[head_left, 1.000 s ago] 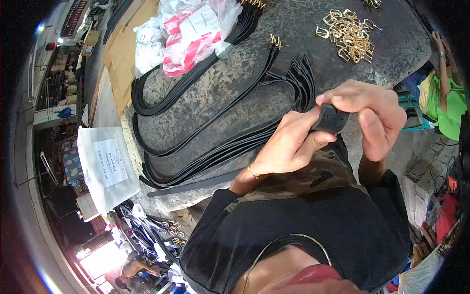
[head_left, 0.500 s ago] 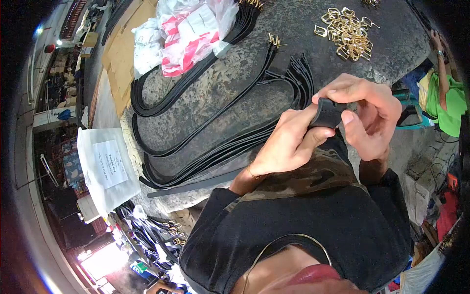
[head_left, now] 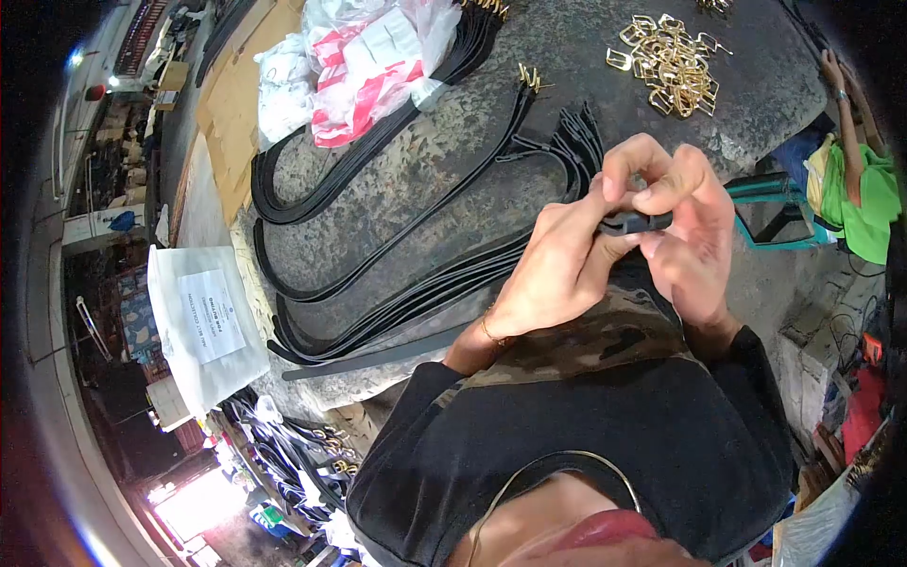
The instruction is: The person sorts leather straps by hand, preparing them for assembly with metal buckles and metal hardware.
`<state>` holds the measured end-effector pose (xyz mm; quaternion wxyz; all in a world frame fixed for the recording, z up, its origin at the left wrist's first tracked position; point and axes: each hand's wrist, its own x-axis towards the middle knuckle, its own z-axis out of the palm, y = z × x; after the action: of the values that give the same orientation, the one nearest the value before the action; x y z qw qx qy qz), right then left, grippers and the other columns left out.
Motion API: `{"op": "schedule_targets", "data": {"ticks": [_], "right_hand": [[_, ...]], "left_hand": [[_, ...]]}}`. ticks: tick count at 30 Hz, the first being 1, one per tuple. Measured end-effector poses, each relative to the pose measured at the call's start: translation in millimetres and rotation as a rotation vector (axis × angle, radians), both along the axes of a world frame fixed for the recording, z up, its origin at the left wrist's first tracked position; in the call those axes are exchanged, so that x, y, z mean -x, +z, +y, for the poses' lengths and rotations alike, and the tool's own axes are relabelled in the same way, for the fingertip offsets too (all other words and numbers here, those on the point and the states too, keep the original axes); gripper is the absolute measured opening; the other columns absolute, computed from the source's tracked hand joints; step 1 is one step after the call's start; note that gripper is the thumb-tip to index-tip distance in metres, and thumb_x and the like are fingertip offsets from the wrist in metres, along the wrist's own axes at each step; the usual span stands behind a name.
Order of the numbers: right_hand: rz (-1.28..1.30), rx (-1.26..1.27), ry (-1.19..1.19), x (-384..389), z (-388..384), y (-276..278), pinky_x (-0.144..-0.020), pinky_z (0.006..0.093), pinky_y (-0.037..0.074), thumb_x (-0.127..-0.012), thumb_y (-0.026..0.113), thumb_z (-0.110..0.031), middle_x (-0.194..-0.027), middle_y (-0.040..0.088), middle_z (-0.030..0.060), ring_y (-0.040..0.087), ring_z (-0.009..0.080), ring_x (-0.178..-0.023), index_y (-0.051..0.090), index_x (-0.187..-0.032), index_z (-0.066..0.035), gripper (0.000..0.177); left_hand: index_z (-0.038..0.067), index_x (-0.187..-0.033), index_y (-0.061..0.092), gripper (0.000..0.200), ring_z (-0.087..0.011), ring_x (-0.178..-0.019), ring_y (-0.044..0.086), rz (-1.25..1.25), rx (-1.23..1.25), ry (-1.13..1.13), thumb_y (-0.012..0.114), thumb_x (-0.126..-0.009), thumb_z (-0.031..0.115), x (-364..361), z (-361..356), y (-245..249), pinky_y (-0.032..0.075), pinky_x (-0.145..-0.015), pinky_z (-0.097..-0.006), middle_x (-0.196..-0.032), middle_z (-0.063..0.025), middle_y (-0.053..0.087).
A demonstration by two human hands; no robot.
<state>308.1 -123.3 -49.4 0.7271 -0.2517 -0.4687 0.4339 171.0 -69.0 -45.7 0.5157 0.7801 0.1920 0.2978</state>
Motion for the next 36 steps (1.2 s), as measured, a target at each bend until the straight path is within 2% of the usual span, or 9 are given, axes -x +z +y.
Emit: {"op": "schedule_targets", "data": {"ticks": [3,9,12,21,28,31,32,34,36], "right_hand": [[-0.062,-0.028,-0.082,2.9,0.2,-1.8,-0.087,0.0337,0.043,-0.068,0.043,0.009,-0.101,0.053,0.0197,0.052,0.0189,-0.095,0.052,-0.101,0.003,0.035],[-0.004,-0.043,-0.151,6.6,1.0,-0.4,-0.084,0.0325,0.043,-0.075,0.046,0.007,-0.1,0.053,0.0188,0.053,0.0198,-0.095,0.052,-0.103,0.005,0.029],[-0.027,-0.031,-0.165,7.9,1.1,-2.6,-0.084,0.0321,0.044,-0.077,0.049,0.006,-0.101,0.053,0.0189,0.053,0.0199,-0.096,0.052,-0.103,0.005,0.026],[0.019,0.005,-0.111,6.8,-1.1,-8.0,-0.086,0.0315,0.044,-0.077,0.05,0.009,-0.106,0.053,0.0176,0.053,0.0187,-0.097,0.05,-0.109,0.004,0.033],[-0.054,0.031,-0.182,2.1,-1.8,-6.5,-0.088,0.0314,0.044,-0.076,0.054,0.008,-0.109,0.055,0.0168,0.055,0.019,-0.1,0.053,-0.11,0.004,0.035],[-0.518,0.005,-0.482,-13.9,0.9,1.3,-0.089,0.0343,0.044,-0.075,0.064,0.008,-0.109,0.059,0.0196,0.056,0.023,-0.103,0.059,-0.109,0.006,0.035],[-0.517,0.003,-0.48,-18.3,3.2,4.1,-0.089,0.0343,0.044,-0.075,0.064,0.008,-0.109,0.059,0.0196,0.056,0.023,-0.103,0.059,-0.109,0.006,0.035],[-0.8,-0.203,-0.688,-27.1,7.3,12.2,-0.075,0.0311,0.049,-0.069,0.074,0.001,-0.092,0.065,0.0134,0.062,0.0227,-0.084,0.066,-0.098,0.002,0.03],[-0.862,-0.139,-0.701,-29.5,2.4,23.0,-0.068,0.0317,0.05,-0.066,0.076,-0.001,-0.088,0.067,0.011,0.062,0.0259,-0.077,0.07,-0.094,-0.002,0.028]], "left_hand": [[-0.008,-0.117,0.05,0.038,-0.0425,-0.096,0.063,0.015,0.053,-0.011,0.057,-0.079,-0.009,-0.1,-0.4,1.1,0.053,-0.076,-0.0372,-0.107,-0.0253,0.062],[-0.009,-0.121,0.048,0.04,-0.0357,-0.062,0.064,0.079,0.166,0.006,0.059,-0.084,-0.002,0.1,-0.5,6.3,0.046,-0.056,-0.036,-0.069,-0.0178,0.062],[-0.011,-0.119,0.048,0.038,-0.0306,-0.055,0.061,0.045,0.199,0.015,0.059,-0.084,-0.001,1.1,-2.5,3.0,0.045,-0.052,-0.0343,-0.061,-0.0153,0.057],[-0.009,-0.112,0.05,0.025,-0.0138,-0.05,0.054,0.007,0.209,0.033,0.057,-0.091,0.002,1.0,-8.3,5.1,0.041,-0.049,-0.028,-0.058,-0.0074,0.054],[-0.004,-0.099,0.052,0.012,-0.0102,-0.051,0.051,0.011,0.219,0.029,0.056,-0.092,0.004,-0.9,-9.5,6.0,0.041,-0.049,-0.0261,-0.059,-0.0043,0.054],[-0.003,-0.096,0.051,0.011,-0.0095,-0.051,0.051,0.017,0.395,0.093,0.056,-0.093,0.006,-3.7,-10.4,3.1,0.04,-0.048,-0.0255,-0.059,-0.0037,0.054],[-0.004,-0.096,0.051,0.012,-0.01,-0.051,0.052,-0.009,0.412,0.112,0.057,-0.093,0.007,-5.1,-9.7,2.5,0.04,-0.048,-0.0258,-0.059,-0.0041,0.054],[-0.004,-0.096,0.051,0.013,-0.0105,-0.05,0.052,-0.035,0.429,0.126,0.057,-0.093,0.007,-7.7,-8.9,1.2,0.041,-0.048,-0.0261,-0.059,-0.0045,0.054],[-0.006,-0.096,0.05,0.015,-0.0116,-0.05,0.053,-0.027,0.407,0.155,0.058,-0.093,0.007,-9.7,-9.4,-1.1,0.042,-0.048,-0.027,-0.059,-0.0061,0.055]]}}
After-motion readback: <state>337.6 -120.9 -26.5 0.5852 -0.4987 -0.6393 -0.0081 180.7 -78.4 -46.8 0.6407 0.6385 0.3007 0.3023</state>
